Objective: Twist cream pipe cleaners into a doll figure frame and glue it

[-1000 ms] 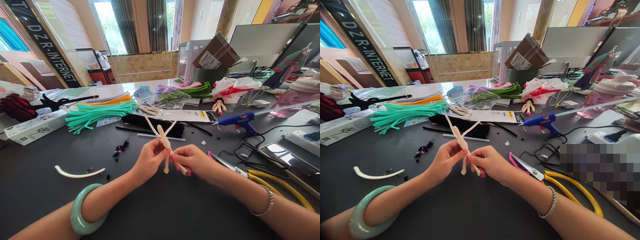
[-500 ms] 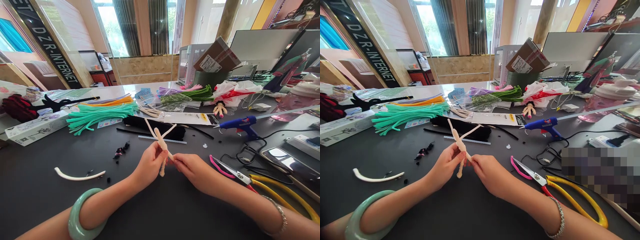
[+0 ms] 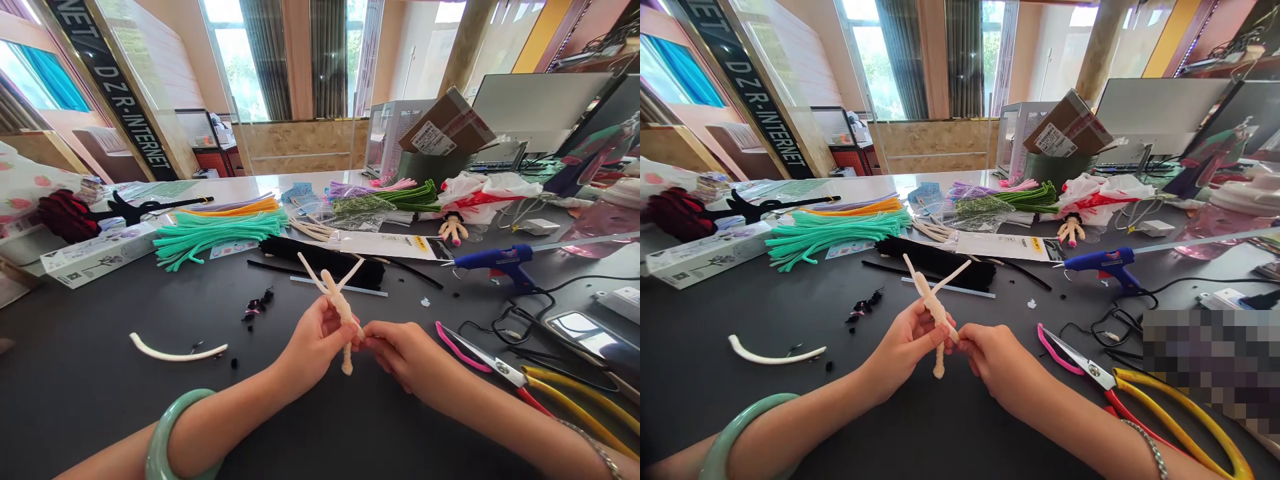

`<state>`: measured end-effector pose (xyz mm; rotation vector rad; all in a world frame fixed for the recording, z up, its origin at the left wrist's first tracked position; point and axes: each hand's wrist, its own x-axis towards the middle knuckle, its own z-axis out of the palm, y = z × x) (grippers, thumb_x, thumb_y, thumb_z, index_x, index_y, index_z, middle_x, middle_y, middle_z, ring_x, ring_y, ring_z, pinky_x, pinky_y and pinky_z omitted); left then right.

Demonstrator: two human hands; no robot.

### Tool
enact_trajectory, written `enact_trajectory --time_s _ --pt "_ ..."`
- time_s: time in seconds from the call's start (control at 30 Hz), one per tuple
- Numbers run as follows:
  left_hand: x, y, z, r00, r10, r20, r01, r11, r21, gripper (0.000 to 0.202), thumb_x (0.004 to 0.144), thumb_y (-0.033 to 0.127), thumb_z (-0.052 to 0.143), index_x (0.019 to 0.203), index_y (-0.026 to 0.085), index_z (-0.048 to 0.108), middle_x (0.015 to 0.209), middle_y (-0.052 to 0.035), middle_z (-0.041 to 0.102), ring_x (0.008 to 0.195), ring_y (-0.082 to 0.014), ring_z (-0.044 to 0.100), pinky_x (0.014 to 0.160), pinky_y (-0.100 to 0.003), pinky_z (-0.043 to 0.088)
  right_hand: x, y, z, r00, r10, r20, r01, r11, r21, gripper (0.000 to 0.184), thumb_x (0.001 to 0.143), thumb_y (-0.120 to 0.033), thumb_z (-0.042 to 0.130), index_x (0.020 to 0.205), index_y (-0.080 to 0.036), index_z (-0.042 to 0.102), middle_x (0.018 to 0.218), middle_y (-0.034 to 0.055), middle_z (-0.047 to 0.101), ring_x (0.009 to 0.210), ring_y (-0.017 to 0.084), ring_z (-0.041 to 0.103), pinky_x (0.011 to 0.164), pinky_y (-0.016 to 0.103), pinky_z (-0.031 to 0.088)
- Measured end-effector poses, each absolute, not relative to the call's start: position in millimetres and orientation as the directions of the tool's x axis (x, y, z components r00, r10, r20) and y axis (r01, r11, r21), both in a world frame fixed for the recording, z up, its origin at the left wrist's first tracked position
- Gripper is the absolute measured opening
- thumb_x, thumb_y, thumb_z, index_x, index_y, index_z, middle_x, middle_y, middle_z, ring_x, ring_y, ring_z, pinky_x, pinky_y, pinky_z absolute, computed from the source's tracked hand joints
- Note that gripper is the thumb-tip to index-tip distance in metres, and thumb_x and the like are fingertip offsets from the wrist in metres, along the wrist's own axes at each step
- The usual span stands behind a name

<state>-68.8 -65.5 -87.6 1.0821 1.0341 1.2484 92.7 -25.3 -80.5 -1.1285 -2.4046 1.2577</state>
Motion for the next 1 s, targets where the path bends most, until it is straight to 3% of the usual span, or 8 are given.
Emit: enact_trajectory --time_s 0.17,0.33,0.43,0.53,0.7,0.87,0.93,1.0 --pt "-71.0 -68.5 -85.3 0.016 1.000 0.001 -0.208 0.002 0.978 0.025 0.070 0.028 0.071 0.072 0.017 0.049 0.066 0.0025 0.056 0.059 -0.0108 0.056 0.061 -0.025 0.046 97.6 -20.1 -73.4 -0.745 0.654 -0.129 0.554 0.500 -0.665 0.028 0.090 -0.024 0.034 0.084 -0.018 0.061 0.061 -0.0020 0.054 0.045 0.009 0.044 0.045 0.020 0.034" --pt "-75.4 -68.9 -82.1 -0.092 0.996 -0.019 -0.213 -0.001 0.977 0.015 0.073 0.022 0.066 0.073 0.016 0.052 0.060 0.0039 0.054 0.056 -0.0099 0.054 0.060 -0.023 0.045 112.8 -7.2 -47.5 -0.650 0.759 0.053 0.651 0.591 -0.477 0.029 0.087 -0.036 0.042 0.093 -0.020 0.066 0.069 0.0022 0.067 0.056 0.015 0.055 0.055 0.024 0.040" --pt "-76.7 -69.2 -80.3 -0.111 0.993 -0.028 -0.229 0.002 0.973 0.014 0.073 0.022 0.065 0.073 0.015 0.053 0.060 0.0031 0.055 0.055 -0.0098 0.054 0.058 -0.023 0.044 120.2 -0.8 -29.9 -0.588 0.801 0.117 0.719 0.583 -0.378 0.031 0.086 -0.040 0.044 0.089 -0.021 0.068 0.063 0.0011 0.066 0.054 0.016 0.056 0.053 0.025 0.038" --pt "-76.4 -69.6 -79.1 -0.109 0.993 -0.044 -0.248 0.016 0.969 0.013 0.073 0.024 0.065 0.073 0.015 0.054 0.059 0.0022 0.056 0.055 -0.0106 0.055 0.057 -0.023 0.043 120.8 7.0 -17.2 -0.581 0.808 0.097 0.761 0.581 -0.287 0.030 0.086 -0.038 0.045 0.085 -0.021 0.068 0.057 -0.0001 0.064 0.053 0.016 0.057 0.051 0.025 0.038" --pt "-76.5 -70.1 -80.1 -0.109 0.991 -0.073 -0.292 0.038 0.956 0.014 0.071 0.025 0.065 0.075 0.015 0.058 0.056 0.0015 0.058 0.055 -0.0118 0.055 0.057 -0.024 0.043 99.5 41.8 -3.6 -0.641 0.766 0.050 0.753 0.641 -0.149 0.023 0.086 -0.029 0.051 0.082 -0.017 0.070 0.063 0.0022 0.067 0.062 0.017 0.063 0.060 0.026 0.044" --pt "-79.1 -70.8 -80.2 -0.118 0.987 -0.105 -0.321 0.062 0.945 0.019 0.071 0.028 0.067 0.081 0.012 0.062 0.055 0.0000 0.060 0.055 -0.0128 0.056 0.058 -0.026 0.043 43.1 103.8 0.5 -0.682 0.723 0.107 0.721 0.690 -0.063 0.019 0.091 -0.026 0.052 0.098 -0.015 0.065 0.096 0.0063 0.067 0.088 0.019 0.062 0.081 0.034 0.049" --pt "-80.1 -70.2 -79.9 -0.126 0.985 -0.118 -0.332 0.070 0.941 0.020 0.070 0.028 0.068 0.080 0.012 0.062 0.055 -0.0002 0.061 0.054 -0.0129 0.056 0.059 -0.026 0.044 14.2 127.8 -4.8 -0.703 0.705 0.098 0.704 0.708 -0.045 0.025 0.091 -0.031 0.053 0.112 -0.017 0.058 0.114 0.0070 0.060 0.095 0.020 0.061 0.081 0.039 0.051" --pt "-81.0 -69.1 -80.1 -0.137 0.982 -0.128 -0.342 0.074 0.937 0.020 0.069 0.028 0.068 0.079 0.012 0.061 0.055 0.0002 0.061 0.054 -0.0127 0.057 0.059 -0.026 0.046 -14.2 147.5 -14.0 -0.721 0.688 0.084 0.687 0.725 -0.036 0.027 0.091 -0.030 0.053 0.115 -0.017 0.056 0.117 0.0076 0.058 0.097 0.020 0.060 0.081 0.040 0.051"
